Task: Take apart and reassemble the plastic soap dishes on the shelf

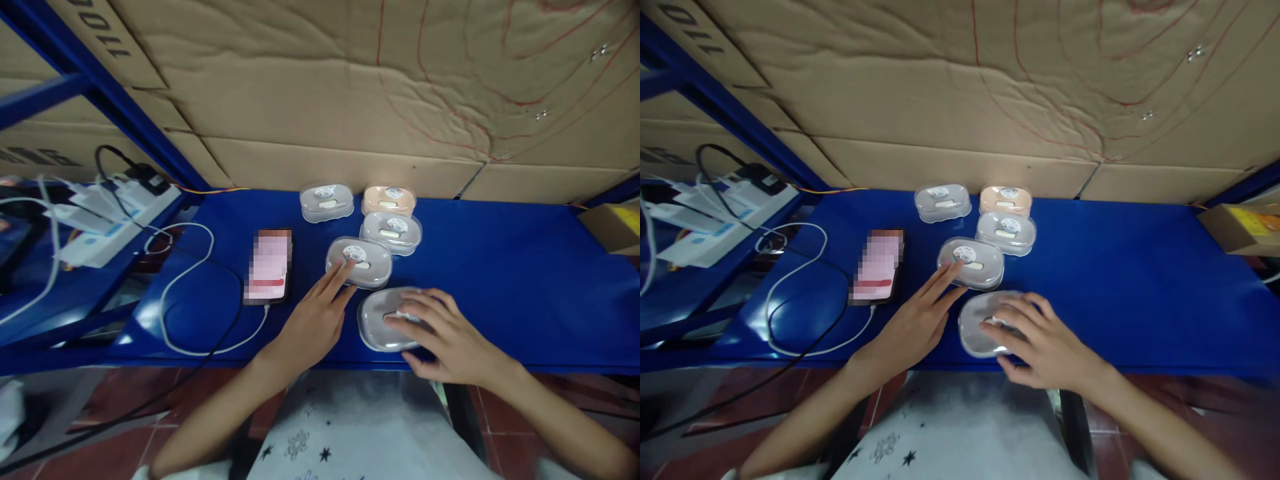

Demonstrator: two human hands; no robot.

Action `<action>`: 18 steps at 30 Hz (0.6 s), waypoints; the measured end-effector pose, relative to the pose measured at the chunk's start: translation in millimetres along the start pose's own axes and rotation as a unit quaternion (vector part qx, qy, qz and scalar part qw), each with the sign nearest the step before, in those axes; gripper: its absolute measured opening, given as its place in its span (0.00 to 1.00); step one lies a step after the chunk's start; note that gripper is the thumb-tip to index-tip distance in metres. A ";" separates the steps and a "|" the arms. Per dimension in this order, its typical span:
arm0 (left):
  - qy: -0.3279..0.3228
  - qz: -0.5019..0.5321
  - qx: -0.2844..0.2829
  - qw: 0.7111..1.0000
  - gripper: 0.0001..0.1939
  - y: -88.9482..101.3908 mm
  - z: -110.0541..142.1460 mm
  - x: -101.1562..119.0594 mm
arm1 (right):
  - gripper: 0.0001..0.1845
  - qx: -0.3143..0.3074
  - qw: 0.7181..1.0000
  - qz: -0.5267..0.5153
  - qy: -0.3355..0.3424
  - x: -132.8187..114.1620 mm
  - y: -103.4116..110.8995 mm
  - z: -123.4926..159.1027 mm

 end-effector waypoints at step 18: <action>-0.008 0.055 -0.004 0.998 0.33 6.6 37.3 -7.9 | 0.33 0.003 0.996 -0.021 -0.090 48.4 5.0 -45.0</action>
Point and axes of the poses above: each hand's wrist, its own z-axis away from the middle knuckle, its own y-axis out of the back of the hand, x = y × z, the point moved 2 cm from there along -z, towards the middle knuckle, and after that the axes turned 14 degrees about -z, right-handed, at the moved point
